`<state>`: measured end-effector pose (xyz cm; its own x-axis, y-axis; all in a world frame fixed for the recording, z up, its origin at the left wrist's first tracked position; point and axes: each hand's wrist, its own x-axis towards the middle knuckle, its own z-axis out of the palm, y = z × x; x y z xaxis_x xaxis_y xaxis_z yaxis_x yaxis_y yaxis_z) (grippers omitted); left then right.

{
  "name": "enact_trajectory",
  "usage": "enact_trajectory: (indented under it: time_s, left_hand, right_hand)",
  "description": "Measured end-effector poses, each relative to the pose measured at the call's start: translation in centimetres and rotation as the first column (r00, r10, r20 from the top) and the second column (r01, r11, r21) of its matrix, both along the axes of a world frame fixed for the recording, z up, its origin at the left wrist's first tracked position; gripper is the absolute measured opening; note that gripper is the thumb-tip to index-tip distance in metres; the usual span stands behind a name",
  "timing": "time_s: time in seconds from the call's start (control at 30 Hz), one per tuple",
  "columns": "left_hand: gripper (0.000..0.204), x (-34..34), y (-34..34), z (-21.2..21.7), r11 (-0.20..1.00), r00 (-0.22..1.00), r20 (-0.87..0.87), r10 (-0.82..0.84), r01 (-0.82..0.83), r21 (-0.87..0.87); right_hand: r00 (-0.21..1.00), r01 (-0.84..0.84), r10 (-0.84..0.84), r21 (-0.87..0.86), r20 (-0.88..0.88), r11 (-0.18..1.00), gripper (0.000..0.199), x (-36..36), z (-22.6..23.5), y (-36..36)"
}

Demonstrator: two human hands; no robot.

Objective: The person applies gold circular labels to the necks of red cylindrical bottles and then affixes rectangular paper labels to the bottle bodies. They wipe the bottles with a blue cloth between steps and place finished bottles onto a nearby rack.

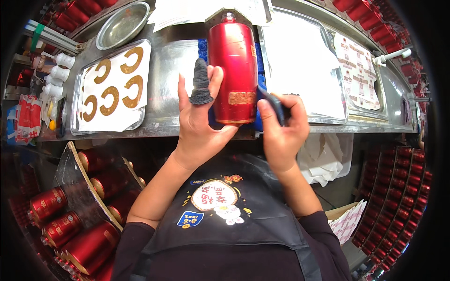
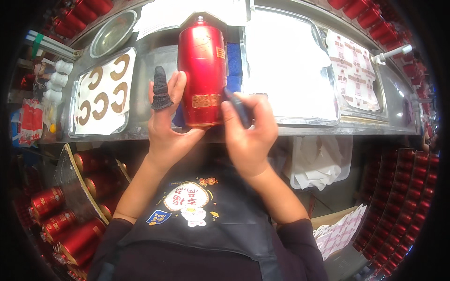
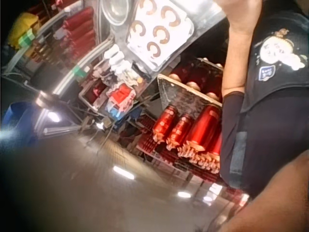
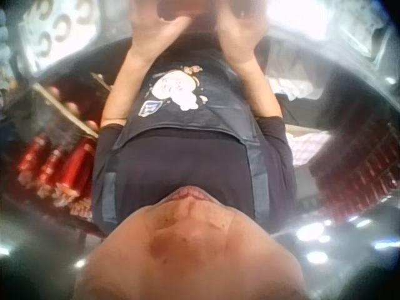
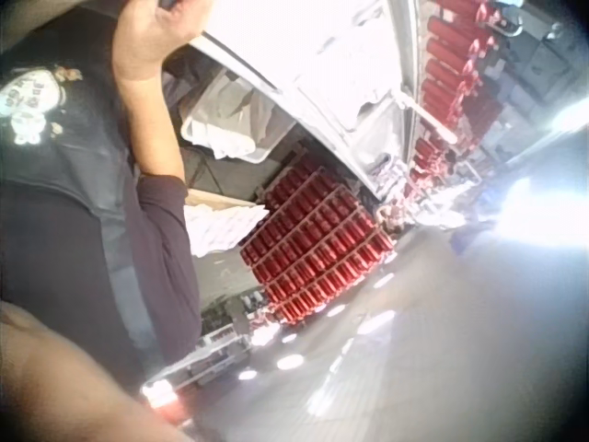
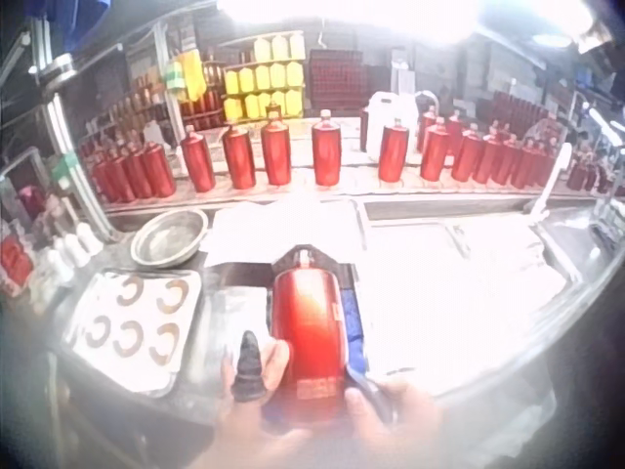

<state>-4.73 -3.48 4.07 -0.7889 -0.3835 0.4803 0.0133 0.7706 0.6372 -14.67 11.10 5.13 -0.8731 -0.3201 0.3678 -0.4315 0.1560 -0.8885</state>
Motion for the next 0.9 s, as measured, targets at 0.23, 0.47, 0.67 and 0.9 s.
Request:
enact_trajectory:
  time_s: [0.23, 0.47, 0.67, 0.9]
  left_hand:
    - [0.087, -0.8, 0.0, -0.8, 1.0, 0.994, -0.105, -0.021, 0.022, 0.005]
    - [0.096, -0.2, 0.5, -1.4, 0.977, 0.996, -0.08, 0.04, -0.022, 0.212]
    - [0.097, 0.2, 0.1, -1.7, 0.946, 0.999, -0.002, 0.041, -0.038, 0.321]
    - [0.108, 0.6, -0.1, -2.4, 0.974, 0.993, -0.118, -0.002, 0.028, 0.227]
  right_hand:
    - [0.847, -0.248, 0.314, 0.203, -0.43, 0.947, 0.034, 2.1, 1.4, -1.7]
    - [0.874, -0.059, 0.169, 0.246, -0.456, 0.968, 0.03, 1.4, 2.5, -1.5]
    - [0.862, -0.302, 0.364, 0.219, -0.353, 0.928, 0.034, 1.0, 3.1, -0.8]
    - [0.97, -0.176, 0.185, 0.072, -0.159, 0.982, 0.032, 0.8, 1.6, 2.1]
